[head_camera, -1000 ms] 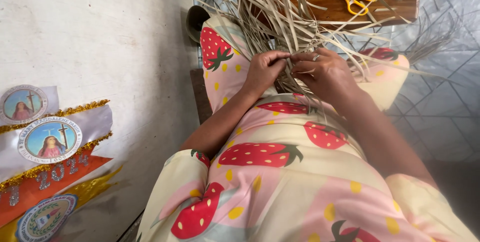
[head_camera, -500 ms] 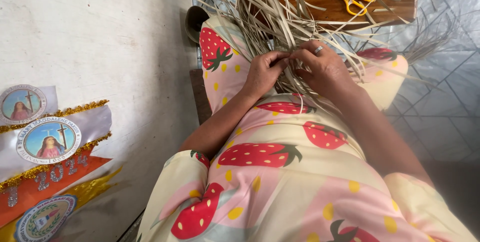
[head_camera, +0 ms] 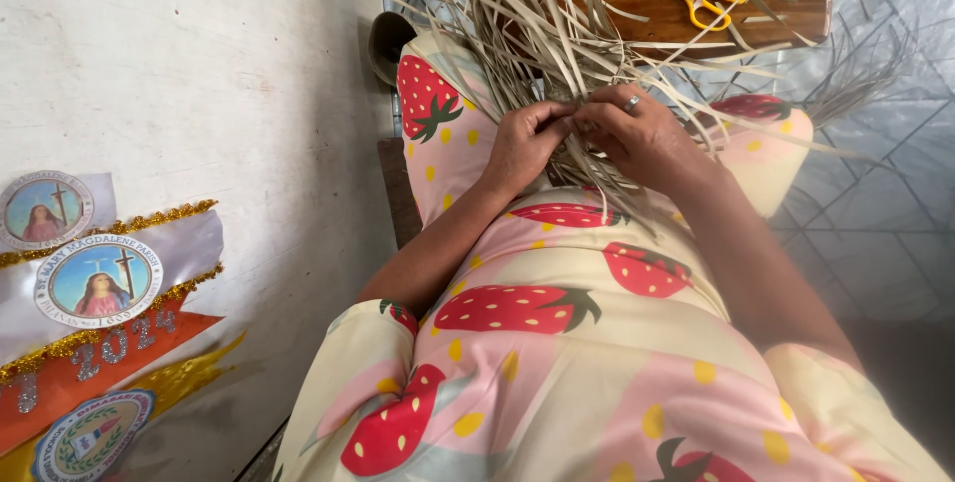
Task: Weaving dried plant fibers by hand to create a craft item
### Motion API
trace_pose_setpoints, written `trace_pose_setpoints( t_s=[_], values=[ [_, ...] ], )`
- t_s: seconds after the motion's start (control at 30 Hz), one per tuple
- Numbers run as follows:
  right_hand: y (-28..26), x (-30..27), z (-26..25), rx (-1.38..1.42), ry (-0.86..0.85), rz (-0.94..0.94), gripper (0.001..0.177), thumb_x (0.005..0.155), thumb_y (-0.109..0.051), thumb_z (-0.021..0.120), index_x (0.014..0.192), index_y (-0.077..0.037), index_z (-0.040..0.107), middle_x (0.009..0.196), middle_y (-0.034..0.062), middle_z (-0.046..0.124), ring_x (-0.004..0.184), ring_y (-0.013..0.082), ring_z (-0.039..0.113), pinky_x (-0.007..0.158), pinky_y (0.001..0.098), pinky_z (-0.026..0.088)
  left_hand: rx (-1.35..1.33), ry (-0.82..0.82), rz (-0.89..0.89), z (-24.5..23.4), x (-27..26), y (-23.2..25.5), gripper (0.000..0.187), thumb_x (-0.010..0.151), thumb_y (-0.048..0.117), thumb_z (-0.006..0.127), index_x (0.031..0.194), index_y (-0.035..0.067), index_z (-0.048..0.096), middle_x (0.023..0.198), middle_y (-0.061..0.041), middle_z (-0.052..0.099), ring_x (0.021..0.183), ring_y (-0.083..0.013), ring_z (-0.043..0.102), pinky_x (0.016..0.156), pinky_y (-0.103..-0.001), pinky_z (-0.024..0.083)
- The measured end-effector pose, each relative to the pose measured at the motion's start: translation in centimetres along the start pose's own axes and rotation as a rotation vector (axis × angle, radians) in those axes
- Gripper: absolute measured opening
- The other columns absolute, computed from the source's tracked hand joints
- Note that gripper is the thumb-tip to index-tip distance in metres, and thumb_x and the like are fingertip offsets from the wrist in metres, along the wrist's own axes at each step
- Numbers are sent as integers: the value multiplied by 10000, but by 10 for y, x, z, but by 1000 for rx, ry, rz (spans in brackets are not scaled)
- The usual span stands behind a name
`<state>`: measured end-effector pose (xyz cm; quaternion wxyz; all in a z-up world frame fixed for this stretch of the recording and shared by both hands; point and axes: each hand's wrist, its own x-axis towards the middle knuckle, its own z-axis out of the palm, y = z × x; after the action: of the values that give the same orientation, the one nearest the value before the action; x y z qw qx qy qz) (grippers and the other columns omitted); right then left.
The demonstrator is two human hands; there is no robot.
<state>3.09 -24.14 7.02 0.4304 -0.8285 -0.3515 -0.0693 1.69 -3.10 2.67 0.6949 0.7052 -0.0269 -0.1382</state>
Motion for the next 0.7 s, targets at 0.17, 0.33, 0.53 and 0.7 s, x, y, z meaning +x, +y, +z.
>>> trace_pose_setpoints(
  t_s=[0.17, 0.33, 0.53, 0.7],
  values=[
    [19, -12, 4, 133, -29, 127, 129, 977, -69, 812, 1054, -8, 728, 1130, 177, 689, 1001, 408, 690, 807, 497, 562, -2, -5, 20, -4, 0, -5, 201, 1083, 61, 603, 1208, 24, 756, 956, -238, 760, 915, -244, 724, 756, -424, 576],
    [13, -21, 8, -75, -67, 233, 198, 975, -238, 830, 939, -60, 751, 1005, 159, 656, 932, 413, 666, 785, 516, 543, 63, 12, 28, 4, -4, 12, 178, 1040, 49, 664, 1172, 55, 782, 952, -201, 785, 919, -270, 761, 777, -426, 617],
    [8, -33, 21, -114, -82, 437, 175, 905, -247, 864, 968, -118, 763, 910, 85, 650, 859, 320, 676, 756, 459, 542, 108, 22, 73, 3, -4, 8, 173, 1041, 51, 649, 1163, 52, 772, 928, -201, 774, 903, -293, 766, 772, -430, 622],
    [5, -28, 17, 173, -78, 536, 155, 900, -204, 870, 984, -144, 755, 922, 46, 673, 875, 238, 699, 757, 377, 557, 64, 38, 51, 2, -2, -11, 140, 1018, 94, 646, 1079, 57, 768, 860, -166, 759, 841, -193, 733, 723, -409, 596]
  ],
)
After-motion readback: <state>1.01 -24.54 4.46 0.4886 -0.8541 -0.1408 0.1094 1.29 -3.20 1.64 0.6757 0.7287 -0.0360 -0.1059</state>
